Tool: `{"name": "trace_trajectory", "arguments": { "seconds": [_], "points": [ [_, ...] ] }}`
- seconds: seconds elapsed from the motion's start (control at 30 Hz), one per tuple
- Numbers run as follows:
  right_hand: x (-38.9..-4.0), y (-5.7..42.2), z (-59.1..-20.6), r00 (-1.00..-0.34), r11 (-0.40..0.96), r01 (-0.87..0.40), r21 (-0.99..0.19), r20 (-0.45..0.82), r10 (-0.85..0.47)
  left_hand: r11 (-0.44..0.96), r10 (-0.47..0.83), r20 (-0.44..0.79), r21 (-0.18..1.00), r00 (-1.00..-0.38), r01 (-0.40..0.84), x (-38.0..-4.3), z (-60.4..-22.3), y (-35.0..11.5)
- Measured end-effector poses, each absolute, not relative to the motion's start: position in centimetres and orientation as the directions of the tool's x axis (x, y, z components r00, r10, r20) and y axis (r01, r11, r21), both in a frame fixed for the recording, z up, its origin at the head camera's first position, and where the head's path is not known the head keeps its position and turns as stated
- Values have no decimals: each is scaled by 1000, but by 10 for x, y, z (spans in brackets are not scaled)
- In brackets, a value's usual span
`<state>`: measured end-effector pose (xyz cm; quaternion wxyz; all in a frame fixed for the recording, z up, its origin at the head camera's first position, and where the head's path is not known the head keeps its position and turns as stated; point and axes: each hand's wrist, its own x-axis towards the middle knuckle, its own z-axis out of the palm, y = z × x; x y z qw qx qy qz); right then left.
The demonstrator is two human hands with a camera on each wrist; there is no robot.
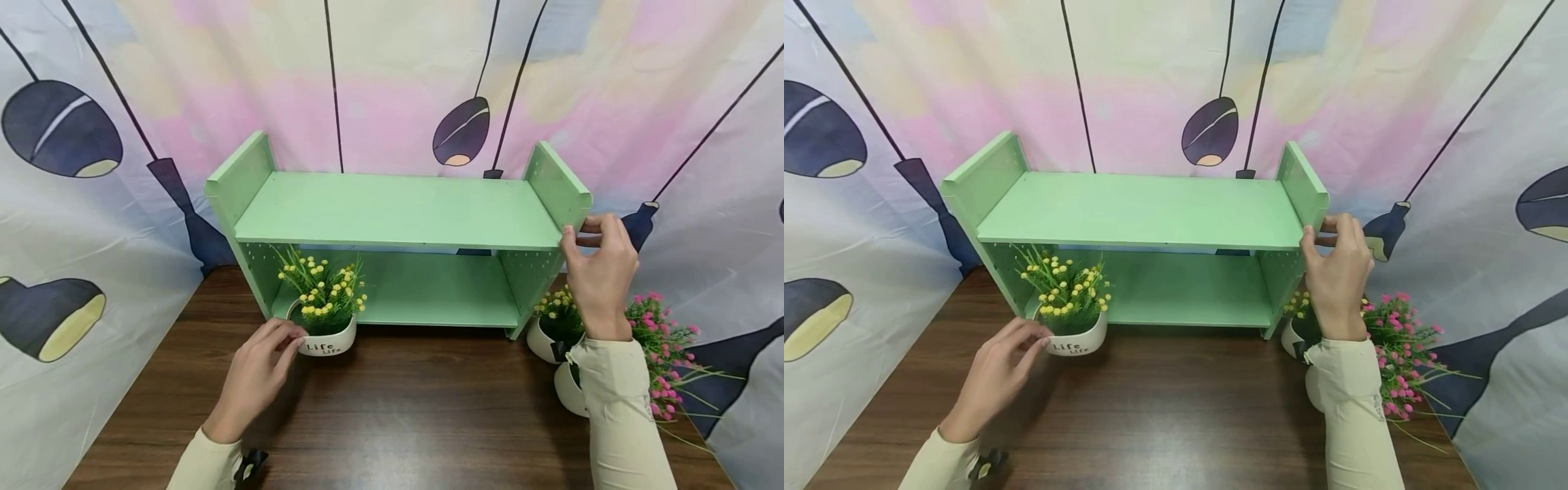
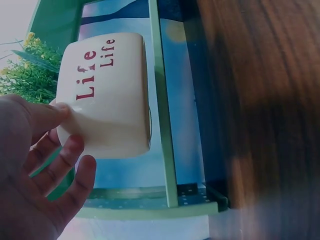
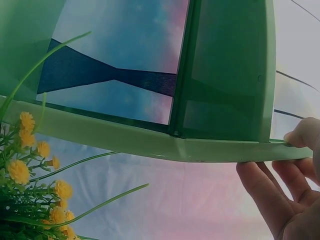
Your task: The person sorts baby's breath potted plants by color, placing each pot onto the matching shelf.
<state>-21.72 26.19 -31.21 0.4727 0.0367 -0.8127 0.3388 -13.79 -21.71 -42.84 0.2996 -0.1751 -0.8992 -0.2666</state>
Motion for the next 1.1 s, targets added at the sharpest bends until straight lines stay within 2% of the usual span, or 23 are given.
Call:
{"name": "trace_trajectory", "arguments": {
  "seconds": [0.67, 1.1],
  "points": [
    [-216, 259, -312, -542, 761, -377, -528, 792, 281, 756, 147, 637, 421, -757, 501, -188, -425, -193],
    [-217, 259, -313, -535, 765, -376, -523, 797, 281, 738, 107, 555, 511, -825, 440, -214, -433, -182]
  ]
}}
